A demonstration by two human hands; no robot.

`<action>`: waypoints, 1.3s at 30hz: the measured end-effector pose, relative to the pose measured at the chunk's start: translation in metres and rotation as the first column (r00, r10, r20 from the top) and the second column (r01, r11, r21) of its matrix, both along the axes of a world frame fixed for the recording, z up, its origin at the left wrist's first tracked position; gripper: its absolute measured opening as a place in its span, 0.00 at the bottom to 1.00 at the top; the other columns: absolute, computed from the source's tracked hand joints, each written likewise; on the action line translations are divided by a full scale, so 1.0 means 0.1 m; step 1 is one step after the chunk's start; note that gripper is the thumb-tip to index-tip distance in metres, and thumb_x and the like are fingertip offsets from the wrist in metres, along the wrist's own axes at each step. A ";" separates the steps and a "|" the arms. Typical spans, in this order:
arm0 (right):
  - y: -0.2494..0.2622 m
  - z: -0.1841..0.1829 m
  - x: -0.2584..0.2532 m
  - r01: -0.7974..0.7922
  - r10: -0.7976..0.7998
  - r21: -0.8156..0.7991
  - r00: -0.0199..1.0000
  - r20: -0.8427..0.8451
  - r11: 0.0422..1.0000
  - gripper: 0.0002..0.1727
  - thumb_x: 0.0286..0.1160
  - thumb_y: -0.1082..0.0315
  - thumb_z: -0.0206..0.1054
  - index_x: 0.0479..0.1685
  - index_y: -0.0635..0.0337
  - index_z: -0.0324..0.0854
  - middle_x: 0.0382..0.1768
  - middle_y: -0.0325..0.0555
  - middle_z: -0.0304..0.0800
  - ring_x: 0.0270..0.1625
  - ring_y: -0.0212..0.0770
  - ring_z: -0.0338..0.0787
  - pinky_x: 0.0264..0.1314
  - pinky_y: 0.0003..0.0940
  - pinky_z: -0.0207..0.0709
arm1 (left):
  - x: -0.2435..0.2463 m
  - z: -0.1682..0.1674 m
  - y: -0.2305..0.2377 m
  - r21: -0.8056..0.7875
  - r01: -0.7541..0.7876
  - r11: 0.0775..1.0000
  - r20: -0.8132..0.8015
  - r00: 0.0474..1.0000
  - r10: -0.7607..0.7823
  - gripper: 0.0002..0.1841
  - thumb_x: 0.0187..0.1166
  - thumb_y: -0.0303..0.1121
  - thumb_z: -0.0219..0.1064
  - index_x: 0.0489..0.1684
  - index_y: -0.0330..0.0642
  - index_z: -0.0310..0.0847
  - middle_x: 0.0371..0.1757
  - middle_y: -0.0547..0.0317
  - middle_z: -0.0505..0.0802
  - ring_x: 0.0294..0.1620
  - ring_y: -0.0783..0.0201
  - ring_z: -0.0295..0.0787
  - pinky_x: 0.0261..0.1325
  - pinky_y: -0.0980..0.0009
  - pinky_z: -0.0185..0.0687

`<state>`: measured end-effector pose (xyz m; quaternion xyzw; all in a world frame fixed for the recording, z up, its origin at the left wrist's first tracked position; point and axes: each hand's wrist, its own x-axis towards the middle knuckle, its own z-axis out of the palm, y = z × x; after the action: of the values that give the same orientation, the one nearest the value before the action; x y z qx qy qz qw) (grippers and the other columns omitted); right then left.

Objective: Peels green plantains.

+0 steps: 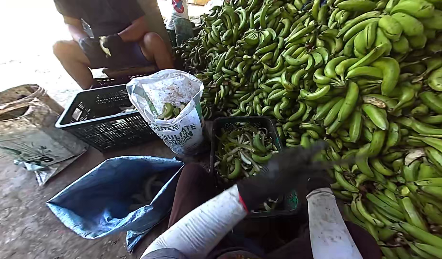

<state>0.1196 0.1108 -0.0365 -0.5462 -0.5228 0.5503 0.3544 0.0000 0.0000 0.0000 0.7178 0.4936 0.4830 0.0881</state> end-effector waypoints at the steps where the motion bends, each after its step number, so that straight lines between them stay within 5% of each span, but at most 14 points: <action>1: 0.06 -0.16 -0.01 0.012 -0.011 0.038 0.999 -0.034 0.999 0.20 0.88 0.67 0.58 0.74 0.66 0.69 0.52 0.50 0.82 0.44 0.32 0.82 0.48 0.28 0.80 | -0.19 -0.04 0.14 -0.107 -0.142 0.984 -0.129 0.983 0.128 0.27 0.82 0.34 0.69 0.83 0.47 0.75 0.66 0.42 0.89 0.59 0.49 0.91 0.62 0.52 0.87; 3: 0.16 -0.42 0.02 0.043 -0.025 0.080 0.977 -0.211 0.996 0.23 0.88 0.66 0.59 0.77 0.63 0.66 0.50 0.49 0.84 0.43 0.34 0.86 0.46 0.33 0.83 | -0.53 -0.19 0.33 -0.250 -0.333 0.909 -0.243 0.931 0.274 0.29 0.84 0.39 0.67 0.86 0.56 0.70 0.77 0.39 0.80 0.67 0.39 0.86 0.64 0.39 0.82; 4: 0.17 -0.41 0.02 0.051 -0.023 0.071 0.936 -0.351 0.996 0.22 0.90 0.67 0.55 0.78 0.61 0.63 0.50 0.48 0.85 0.44 0.35 0.88 0.47 0.33 0.87 | -0.63 -0.24 0.36 -0.290 -0.355 0.889 -0.202 0.930 0.306 0.28 0.86 0.41 0.65 0.86 0.56 0.70 0.76 0.42 0.82 0.65 0.42 0.88 0.63 0.41 0.84; 7: 0.24 -0.37 -0.03 0.087 -0.039 0.046 0.779 -0.626 0.995 0.19 0.94 0.65 0.47 0.78 0.54 0.63 0.48 0.48 0.85 0.44 0.42 0.90 0.46 0.41 0.89 | -0.71 -0.48 0.22 -0.350 -0.199 0.915 0.128 0.958 0.257 0.28 0.87 0.53 0.59 0.84 0.57 0.71 0.47 0.55 0.92 0.39 0.60 0.87 0.47 0.55 0.86; 9: 0.22 -0.30 -0.07 0.114 -0.039 0.079 0.774 -0.632 0.990 0.19 0.94 0.61 0.49 0.78 0.51 0.63 0.47 0.47 0.86 0.44 0.43 0.91 0.46 0.42 0.89 | -0.61 -0.62 0.06 -0.372 -0.078 0.925 0.295 0.935 0.198 0.31 0.86 0.60 0.53 0.85 0.56 0.70 0.51 0.57 0.92 0.43 0.65 0.87 0.52 0.58 0.85; 14: 0.05 -0.17 -0.19 0.114 0.005 0.155 0.792 -0.610 0.981 0.19 0.92 0.62 0.51 0.78 0.48 0.64 0.48 0.44 0.86 0.47 0.41 0.91 0.50 0.41 0.89 | -0.41 -0.76 -0.09 -0.237 0.045 0.971 0.413 0.909 0.059 0.25 0.92 0.44 0.48 0.72 0.37 0.81 0.63 0.50 0.91 0.58 0.68 0.88 0.64 0.66 0.83; 20: -0.15 -0.18 -0.31 0.102 0.068 0.222 0.760 -0.647 0.970 0.23 0.90 0.63 0.51 0.82 0.47 0.59 0.49 0.45 0.87 0.46 0.41 0.91 0.50 0.40 0.89 | -0.37 -0.72 -0.12 -0.263 0.044 0.964 0.437 0.896 0.078 0.25 0.92 0.44 0.50 0.79 0.41 0.77 0.67 0.51 0.90 0.60 0.68 0.88 0.67 0.67 0.82; 24: -0.24 -0.18 -0.31 0.091 0.066 0.195 0.733 -0.677 0.977 0.21 0.90 0.63 0.51 0.80 0.47 0.61 0.47 0.44 0.88 0.46 0.41 0.92 0.49 0.41 0.90 | -0.38 -0.75 -0.12 -0.255 0.040 0.966 0.406 0.911 0.069 0.26 0.90 0.45 0.53 0.79 0.39 0.76 0.47 0.55 0.92 0.38 0.72 0.85 0.48 0.71 0.83; 34: -0.35 -0.22 -0.30 0.127 0.027 0.180 0.741 -0.671 0.975 0.21 0.92 0.63 0.48 0.80 0.49 0.62 0.47 0.45 0.88 0.44 0.41 0.93 0.47 0.40 0.91 | -0.35 -0.71 -0.16 -0.308 0.120 0.944 0.464 0.885 0.039 0.25 0.90 0.45 0.53 0.76 0.38 0.78 0.37 0.61 0.88 0.32 0.74 0.80 0.41 0.73 0.80; 39: -0.43 -0.26 -0.35 0.169 0.075 0.307 0.759 -0.647 0.937 0.27 0.85 0.64 0.55 0.83 0.51 0.59 0.48 0.43 0.88 0.46 0.40 0.92 0.52 0.41 0.90 | -0.29 -0.72 -0.16 -0.305 0.204 0.930 0.662 0.748 0.053 0.20 0.90 0.43 0.53 0.67 0.38 0.79 0.38 0.63 0.85 0.32 0.73 0.79 0.39 0.73 0.80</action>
<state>0.0845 0.0678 -0.0621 -0.2633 -0.4416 0.5951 0.6177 -0.0286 -0.0161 -0.0715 0.4920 0.4800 0.6025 0.4057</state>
